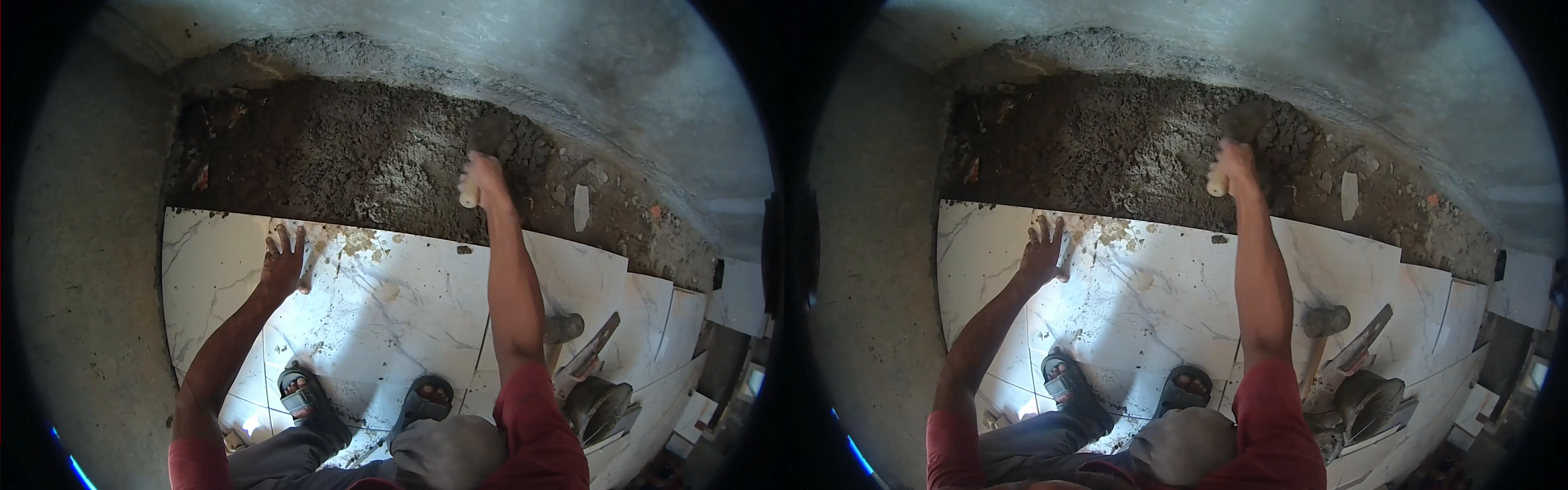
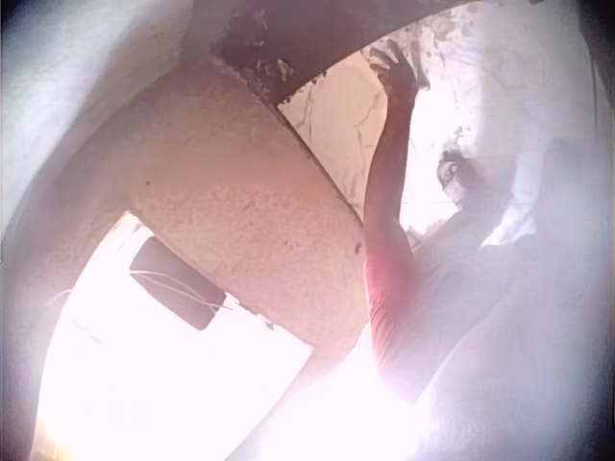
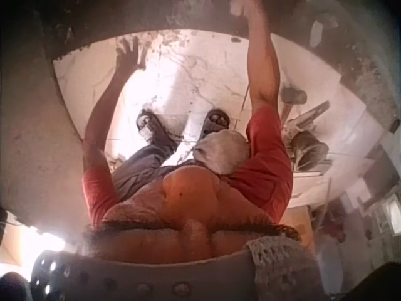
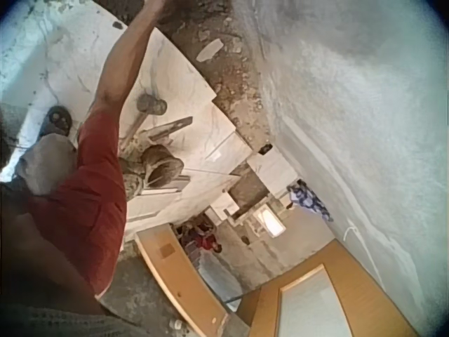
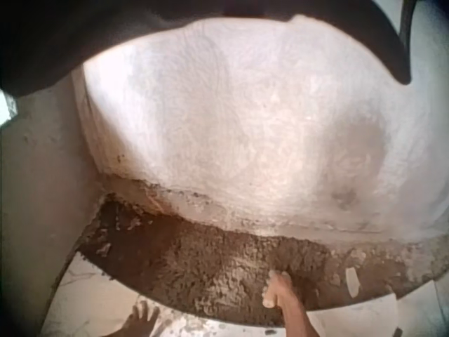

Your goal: The person smooths the ground using a trowel, fits a tile into place, and taps it with a mallet before removing it. The person then smooths the ground further and spreads wet mortar onto the back of a tile using a trowel.

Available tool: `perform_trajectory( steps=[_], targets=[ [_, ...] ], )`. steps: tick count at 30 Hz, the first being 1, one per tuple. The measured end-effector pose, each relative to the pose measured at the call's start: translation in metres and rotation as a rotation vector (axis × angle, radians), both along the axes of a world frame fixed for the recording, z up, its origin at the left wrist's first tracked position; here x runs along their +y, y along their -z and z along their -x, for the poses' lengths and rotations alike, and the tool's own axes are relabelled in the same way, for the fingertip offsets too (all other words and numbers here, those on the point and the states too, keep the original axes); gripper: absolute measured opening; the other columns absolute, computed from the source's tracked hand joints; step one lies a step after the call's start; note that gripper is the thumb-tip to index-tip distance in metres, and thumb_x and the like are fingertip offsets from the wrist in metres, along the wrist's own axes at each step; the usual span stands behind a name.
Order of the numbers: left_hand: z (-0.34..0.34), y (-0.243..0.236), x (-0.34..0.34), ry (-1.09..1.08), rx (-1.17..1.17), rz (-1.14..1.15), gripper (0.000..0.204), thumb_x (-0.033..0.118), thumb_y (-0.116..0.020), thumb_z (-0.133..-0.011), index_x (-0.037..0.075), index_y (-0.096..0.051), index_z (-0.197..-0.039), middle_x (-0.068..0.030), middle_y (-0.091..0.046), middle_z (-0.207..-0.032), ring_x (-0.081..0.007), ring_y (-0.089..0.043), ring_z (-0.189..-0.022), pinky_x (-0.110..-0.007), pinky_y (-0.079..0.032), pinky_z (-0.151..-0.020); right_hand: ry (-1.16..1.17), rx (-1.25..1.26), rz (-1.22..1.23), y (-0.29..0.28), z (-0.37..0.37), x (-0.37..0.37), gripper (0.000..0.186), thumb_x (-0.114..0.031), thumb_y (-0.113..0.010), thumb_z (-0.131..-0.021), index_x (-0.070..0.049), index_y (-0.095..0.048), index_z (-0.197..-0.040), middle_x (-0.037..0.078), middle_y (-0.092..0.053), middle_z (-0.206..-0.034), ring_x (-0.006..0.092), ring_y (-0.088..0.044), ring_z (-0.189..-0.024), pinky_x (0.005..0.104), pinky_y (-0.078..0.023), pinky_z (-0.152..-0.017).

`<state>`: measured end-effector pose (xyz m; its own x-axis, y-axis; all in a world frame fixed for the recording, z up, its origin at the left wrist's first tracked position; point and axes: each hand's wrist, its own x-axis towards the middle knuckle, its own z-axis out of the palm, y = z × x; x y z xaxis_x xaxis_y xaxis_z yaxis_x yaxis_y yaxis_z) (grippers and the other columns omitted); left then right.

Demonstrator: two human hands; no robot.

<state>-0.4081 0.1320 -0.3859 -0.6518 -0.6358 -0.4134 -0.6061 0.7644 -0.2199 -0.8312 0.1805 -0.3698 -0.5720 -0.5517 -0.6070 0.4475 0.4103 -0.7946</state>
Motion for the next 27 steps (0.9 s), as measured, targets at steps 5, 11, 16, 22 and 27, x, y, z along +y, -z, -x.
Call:
perform_trajectory(
  steps=[5,11,16,22,27],
  targets=[
    [-0.002,-0.003,-0.002,-0.02,-0.011,-0.033,0.137,0.051,-0.086,-0.042,0.004,-0.009,-0.146,-0.0373,-0.022,-0.14,-0.0512,-0.048,-0.114,-0.047,-0.055,-0.08,-0.408,0.085,-0.012,0.01,-0.053,-0.051,0.029,-0.025,-0.057,-0.085,-0.001,-0.052,-0.101,0.012,-0.059,-0.075,0.0276,-0.059,-0.057,0.0396,-0.051,-0.048],
    [-0.004,-0.004,-0.007,-0.106,-0.028,-0.189,0.137,0.048,-0.087,-0.048,0.005,-0.002,-0.147,-0.0407,-0.01,-0.142,-0.0598,-0.036,-0.12,-0.052,-0.049,-0.089,-1.183,1.081,-0.378,-0.013,-0.042,-0.062,0.031,-0.012,-0.05,-0.078,0.008,-0.063,-0.099,0.031,-0.062,-0.097,0.0403,-0.064,-0.086,0.0442,-0.053,-0.077],
    [0.0,-0.002,-0.004,-0.103,-0.033,-0.155,0.139,0.05,-0.086,-0.046,0.008,-0.002,-0.147,-0.037,-0.013,-0.144,-0.0543,-0.04,-0.12,-0.051,-0.051,-0.087,-1.227,1.2,-0.802,-0.046,0.051,-0.014,0.03,-0.012,-0.047,-0.083,0.003,-0.066,-0.102,0.024,-0.062,-0.108,0.0369,-0.06,-0.103,0.0435,-0.05,-0.086],
    [-0.002,-0.007,-0.003,-0.099,-0.031,-0.156,0.136,0.051,-0.086,-0.047,0.006,-0.004,-0.147,-0.0387,-0.014,-0.142,-0.0571,-0.037,-0.121,-0.052,-0.048,-0.091,-1.189,1.07,-0.821,-0.028,0.105,0.038,0.031,-0.02,-0.056,-0.083,0.005,-0.063,-0.1,0.023,-0.064,-0.098,0.0377,-0.064,-0.081,0.0443,-0.052,-0.07],
    [-0.001,-0.012,-0.006,-0.081,-0.042,-0.193,0.131,0.05,-0.084,-0.054,0.004,-0.004,-0.147,-0.041,-0.013,-0.142,-0.0592,-0.036,-0.12,-0.053,-0.045,-0.094,-0.354,-0.046,-0.154,-0.003,0.004,-0.004,0.026,-0.035,-0.058,-0.087,-0.01,-0.053,-0.09,0.003,-0.051,-0.064,0.0178,-0.053,-0.05,0.0363,-0.046,-0.041]
  ],
)
